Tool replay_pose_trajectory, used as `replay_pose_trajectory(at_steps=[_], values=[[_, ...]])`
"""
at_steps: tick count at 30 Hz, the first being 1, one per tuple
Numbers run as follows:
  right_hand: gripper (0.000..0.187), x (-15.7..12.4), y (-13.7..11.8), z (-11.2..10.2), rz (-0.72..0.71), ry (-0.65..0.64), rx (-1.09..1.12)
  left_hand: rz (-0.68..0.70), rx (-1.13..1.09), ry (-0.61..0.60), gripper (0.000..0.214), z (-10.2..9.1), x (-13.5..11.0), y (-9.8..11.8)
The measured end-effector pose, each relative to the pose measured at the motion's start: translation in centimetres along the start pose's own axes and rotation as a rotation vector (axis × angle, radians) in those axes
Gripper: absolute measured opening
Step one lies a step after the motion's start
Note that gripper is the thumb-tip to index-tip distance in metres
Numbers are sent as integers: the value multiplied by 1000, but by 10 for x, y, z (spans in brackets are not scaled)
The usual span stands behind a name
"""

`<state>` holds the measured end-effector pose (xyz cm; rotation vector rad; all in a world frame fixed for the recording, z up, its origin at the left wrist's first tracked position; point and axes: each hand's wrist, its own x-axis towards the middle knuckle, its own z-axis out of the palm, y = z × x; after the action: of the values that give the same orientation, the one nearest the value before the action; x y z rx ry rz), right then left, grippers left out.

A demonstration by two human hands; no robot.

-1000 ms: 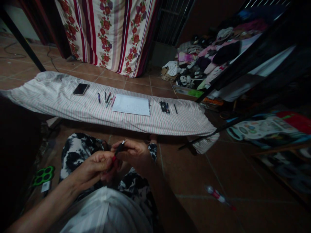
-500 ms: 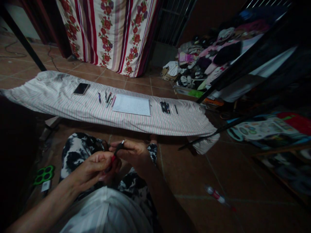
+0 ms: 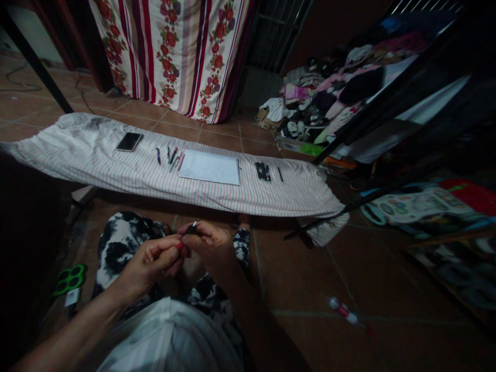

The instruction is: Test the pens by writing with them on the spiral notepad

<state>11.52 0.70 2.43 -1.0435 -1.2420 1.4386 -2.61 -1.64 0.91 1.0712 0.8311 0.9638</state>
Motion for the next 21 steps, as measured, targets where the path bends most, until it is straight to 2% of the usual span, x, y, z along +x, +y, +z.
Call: replay_pose_trajectory(at_steps=[3,5,7,11,14,17,21], values=[[13,-1,3,3,17,52,-34,61,94,86,34,0,1,-4],[16,0,4,4,29,69,-35,57,65,104,33,1,1,-7],[19,1,4,3,49,26,-17,7,-44,58,33,2,1,-7],[25,2,2,-5,106,-121,76,-109,-259,-122,37,2,-1,-5],[28,2,1,-10,125,-169,111,-165,-356,-183,37,0,-1,-6],[29,2,2,-11,136,-150,74,-193,-384,-187,36,0,-1,-8],[22,1,2,-7,89,-48,49,-149,-304,-144,38,4,-1,-6]])
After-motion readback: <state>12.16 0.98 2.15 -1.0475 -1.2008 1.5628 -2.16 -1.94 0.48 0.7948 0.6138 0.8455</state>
